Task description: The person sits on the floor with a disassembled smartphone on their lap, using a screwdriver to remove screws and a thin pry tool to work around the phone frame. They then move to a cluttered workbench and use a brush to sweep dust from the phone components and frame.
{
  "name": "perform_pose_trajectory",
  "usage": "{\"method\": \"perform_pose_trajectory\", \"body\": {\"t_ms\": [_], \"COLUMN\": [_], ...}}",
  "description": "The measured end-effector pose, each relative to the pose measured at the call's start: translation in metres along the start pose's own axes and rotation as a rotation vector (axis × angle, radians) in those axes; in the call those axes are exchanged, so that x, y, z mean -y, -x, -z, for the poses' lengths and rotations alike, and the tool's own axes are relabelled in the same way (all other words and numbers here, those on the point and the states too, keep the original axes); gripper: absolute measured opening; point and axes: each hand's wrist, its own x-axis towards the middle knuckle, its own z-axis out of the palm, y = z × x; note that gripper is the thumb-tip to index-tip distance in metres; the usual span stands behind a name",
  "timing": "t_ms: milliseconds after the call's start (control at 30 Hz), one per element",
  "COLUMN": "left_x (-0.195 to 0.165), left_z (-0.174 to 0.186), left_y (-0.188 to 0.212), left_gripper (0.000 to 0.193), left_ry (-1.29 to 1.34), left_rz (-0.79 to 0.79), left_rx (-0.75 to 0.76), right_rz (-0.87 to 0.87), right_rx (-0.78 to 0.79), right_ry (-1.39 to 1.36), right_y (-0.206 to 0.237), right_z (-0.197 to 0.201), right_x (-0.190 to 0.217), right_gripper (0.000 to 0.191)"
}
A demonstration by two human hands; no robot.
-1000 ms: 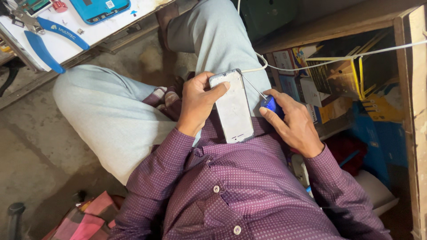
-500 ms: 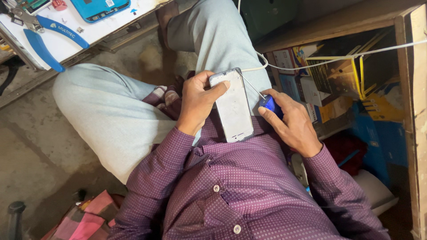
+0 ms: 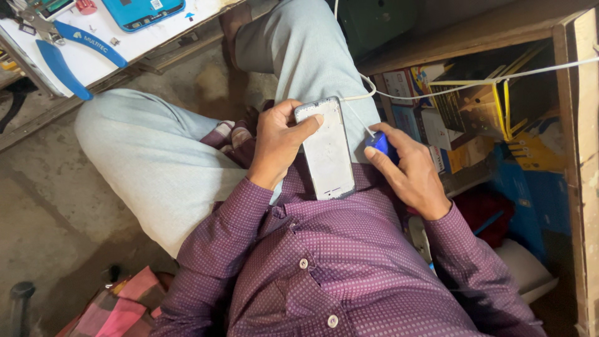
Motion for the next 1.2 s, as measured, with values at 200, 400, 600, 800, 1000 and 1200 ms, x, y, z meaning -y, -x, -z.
{"method": "perform_pose_trajectory", "body": {"t_ms": [200, 400, 600, 800, 1000, 1200], "left_x": [-0.002, -0.063, -0.12, -0.131, -0.046, -0.008], "left_z": [-0.002, 0.005, -0.003, -0.019, -0.01, 0.003], "left_y": [-0.001, 0.021, 0.09, 0.09, 0.002, -0.016], "left_gripper": [0.017, 0.021, 0.014, 0.018, 0.016, 0.021], "left_ry": [0.074, -0.288, -0.081, -0.31, 0.037, -0.014], "left_rz": [0.039, -0.222, -0.609, -0.407, 0.065, 0.243], "left_rx": [0.015, 0.122, 0.536, 0.246, -0.032, 0.097], "right_rz": [-0.257, -0.275, -0.207, -0.202, -0.099, 0.018], "right_rx": [-0.048, -0.093, -0.042, -0.043, -0.053, -0.08], "right_ry": [-0.659, -0.648, -0.59, -0.573, -0.336, 0.086], "right_y": [-0.003, -0.008, -0.008, -0.01, -0.007, 0.002], "right_z": [0.001, -0.001, -0.006, -0.006, 0.007, 0.033], "right_x": [-0.011, -0.017, -0.025, -0.03, -0.02, -0.008], "right_gripper": [0.042, 0.041, 0.045, 0.044, 0.043, 0.048]}}
